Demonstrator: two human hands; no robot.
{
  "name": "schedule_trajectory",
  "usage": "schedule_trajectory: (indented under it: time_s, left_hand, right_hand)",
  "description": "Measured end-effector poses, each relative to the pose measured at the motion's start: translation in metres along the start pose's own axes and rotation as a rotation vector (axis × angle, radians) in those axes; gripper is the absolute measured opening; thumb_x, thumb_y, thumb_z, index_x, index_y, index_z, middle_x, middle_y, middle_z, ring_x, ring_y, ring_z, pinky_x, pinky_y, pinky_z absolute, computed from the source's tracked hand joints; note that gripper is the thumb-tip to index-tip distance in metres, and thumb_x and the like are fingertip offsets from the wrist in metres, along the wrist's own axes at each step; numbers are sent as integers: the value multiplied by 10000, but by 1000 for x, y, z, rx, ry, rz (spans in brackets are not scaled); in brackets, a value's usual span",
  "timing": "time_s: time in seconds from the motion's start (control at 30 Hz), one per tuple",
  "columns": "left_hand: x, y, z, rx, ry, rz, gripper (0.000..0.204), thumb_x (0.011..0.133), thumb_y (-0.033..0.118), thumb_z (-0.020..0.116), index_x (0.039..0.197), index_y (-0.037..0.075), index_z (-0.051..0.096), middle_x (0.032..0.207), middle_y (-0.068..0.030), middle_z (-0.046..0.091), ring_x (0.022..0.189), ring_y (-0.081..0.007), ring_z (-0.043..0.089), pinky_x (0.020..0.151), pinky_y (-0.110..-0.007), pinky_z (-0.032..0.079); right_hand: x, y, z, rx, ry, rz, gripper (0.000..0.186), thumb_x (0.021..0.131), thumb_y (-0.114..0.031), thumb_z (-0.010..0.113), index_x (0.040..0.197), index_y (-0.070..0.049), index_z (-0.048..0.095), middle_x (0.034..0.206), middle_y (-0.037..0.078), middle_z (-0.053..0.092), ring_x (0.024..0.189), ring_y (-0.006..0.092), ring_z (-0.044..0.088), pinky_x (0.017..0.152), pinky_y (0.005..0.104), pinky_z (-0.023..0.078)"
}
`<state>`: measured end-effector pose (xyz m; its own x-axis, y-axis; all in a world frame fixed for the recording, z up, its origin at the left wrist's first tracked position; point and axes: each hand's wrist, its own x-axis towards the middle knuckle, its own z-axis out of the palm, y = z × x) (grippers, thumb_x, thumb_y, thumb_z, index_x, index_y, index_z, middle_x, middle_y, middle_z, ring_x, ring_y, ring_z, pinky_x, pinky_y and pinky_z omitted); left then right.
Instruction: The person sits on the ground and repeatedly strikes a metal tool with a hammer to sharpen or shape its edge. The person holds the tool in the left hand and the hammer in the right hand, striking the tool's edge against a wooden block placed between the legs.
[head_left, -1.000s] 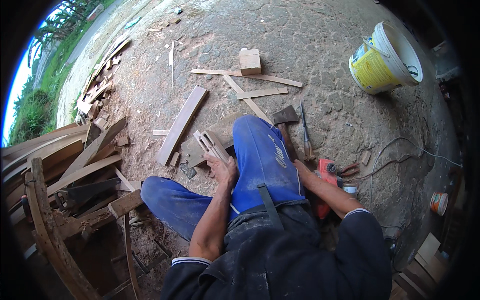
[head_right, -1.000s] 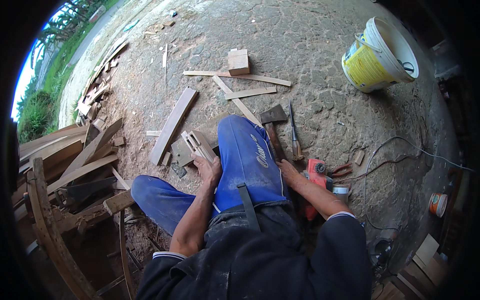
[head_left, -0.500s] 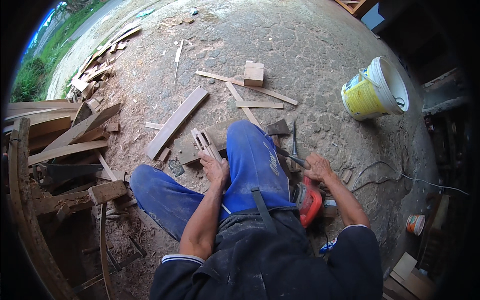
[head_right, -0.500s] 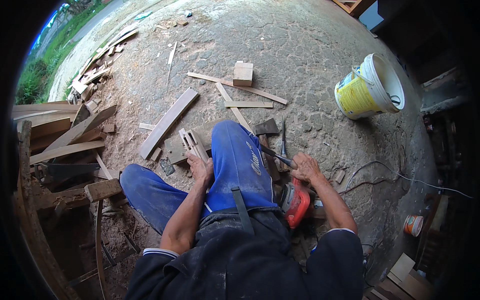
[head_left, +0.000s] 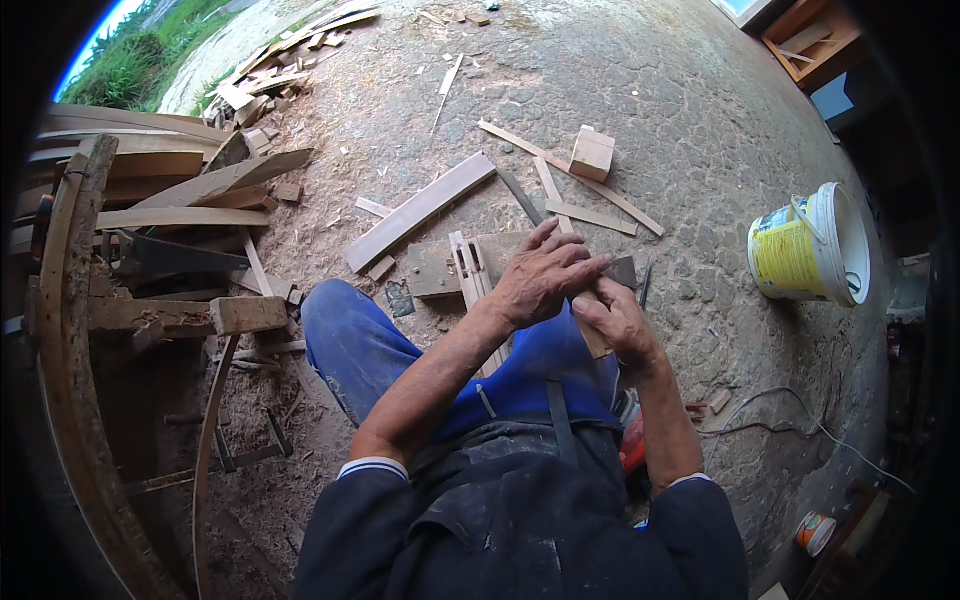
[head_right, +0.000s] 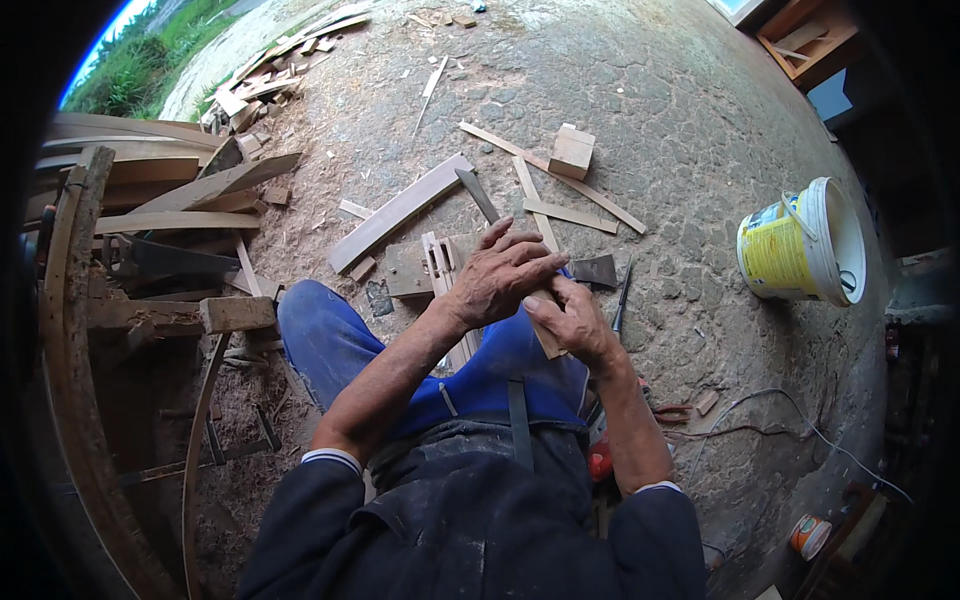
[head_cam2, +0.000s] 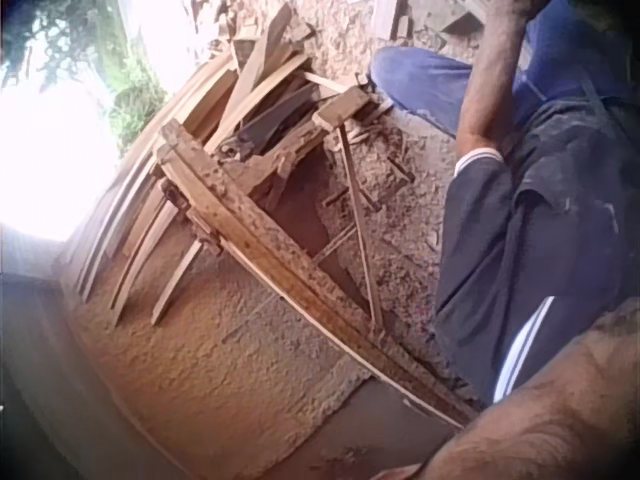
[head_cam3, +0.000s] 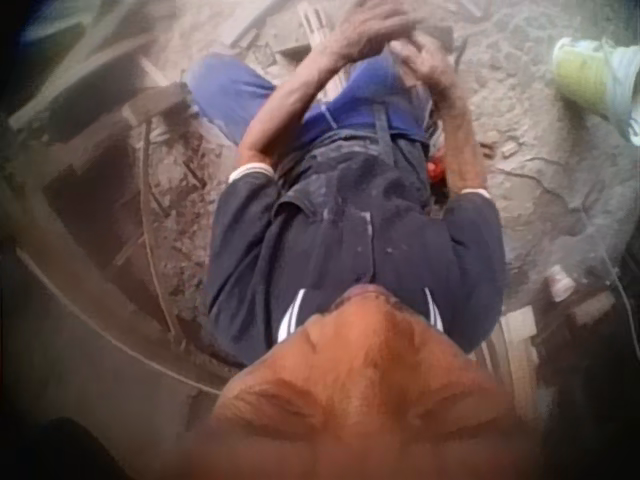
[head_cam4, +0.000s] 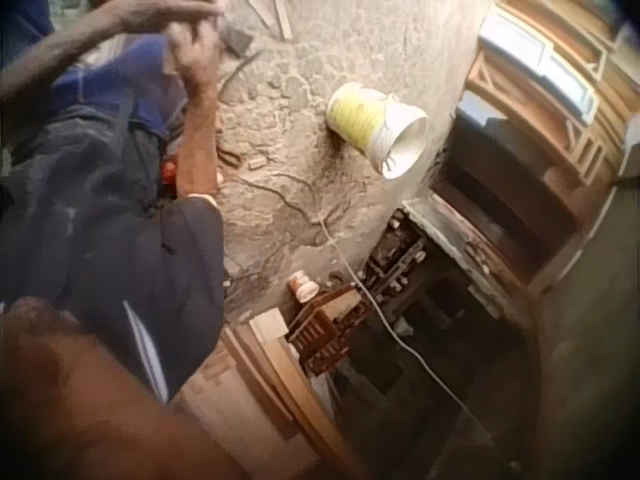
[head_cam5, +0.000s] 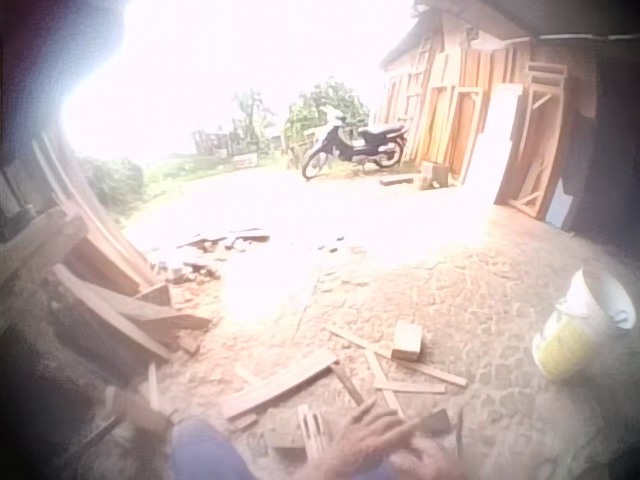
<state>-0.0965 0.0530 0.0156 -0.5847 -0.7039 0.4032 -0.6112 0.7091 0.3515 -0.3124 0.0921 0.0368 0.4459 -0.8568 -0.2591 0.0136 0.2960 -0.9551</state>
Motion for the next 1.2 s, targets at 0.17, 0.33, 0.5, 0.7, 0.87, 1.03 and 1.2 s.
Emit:
schedule_trajectory:
  time_s: [0.17, 0.33, 0.5, 0.7, 0.87, 1.03, 1.2]
  left_hand:
    - [-4, -49, -54, -318, 467, -237, 393, 834, -5, 695, 1209, 105, 652, 980, -109, 682, 908, -254, 685, 827, -364, 545]
    - [-23, -78, -71, -932, 848, -604, 344, 927, 80, 754, 1198, 85, 542, 982, 23, 605, 862, -68, 573, 757, -259, 486]
    - [-28, -85, -70, -812, 767, -571, 317, 905, 51, 760, 1122, 84, 531, 929, 24, 560, 841, -68, 551, 746, -266, 493]
    - [-29, -84, -65, -916, 617, -592, 449, 871, 162, 848, 1234, 80, 598, 1053, 16, 622, 964, -92, 581, 866, -275, 519]
    - [-20, -86, -63, -923, 685, -522, 419, 848, 207, 870, 1163, 75, 627, 1022, 16, 624, 944, -85, 581, 841, -281, 521]
    - [-14, -93, -58, -830, 498, -573, 361, 845, 207, 839, 1100, 86, 614, 982, 15, 617, 887, -83, 573, 793, -292, 514]
    - [-12, -95, -49, -790, 488, -591, 295, 830, 208, 840, 966, 68, 619, 859, 21, 614, 807, -79, 571, 747, -287, 507]
  right_hand:
    - [63, 72, -52, -63, 475, -64, 580, 1000, -352, 642, 1416, 43, 554, 933, 69, 713, 815, 136, 671, 669, 267, 528]
    - [65, 221, -117, -794, 555, 273, 449, 912, -169, 668, 1323, 11, 641, 873, 123, 693, 858, 295, 691, 806, 409, 544]
    - [49, 274, -130, -1095, 528, 61, 491, 988, -274, 557, 1439, -113, 451, 1149, 263, 661, 1067, 428, 655, 951, 499, 491]
    - [75, 223, -136, -992, 435, 454, 588, 878, -347, 656, 1332, -18, 477, 1148, 308, 682, 1102, 473, 657, 935, 509, 514]
    - [53, 124, -119, -576, 362, 438, 356, 886, -279, 640, 1088, 7, 570, 855, 116, 657, 653, 237, 655, 592, 401, 554]
    - [16, 46, -36, -463, 445, 235, 305, 925, -249, 667, 1101, -17, 575, 802, 63, 606, 611, 166, 627, 541, 341, 538]
    - [12, 39, 35, -774, 301, -11, 498, 926, -332, 702, 1251, 6, 533, 1034, 292, 680, 995, 472, 673, 878, 510, 516]
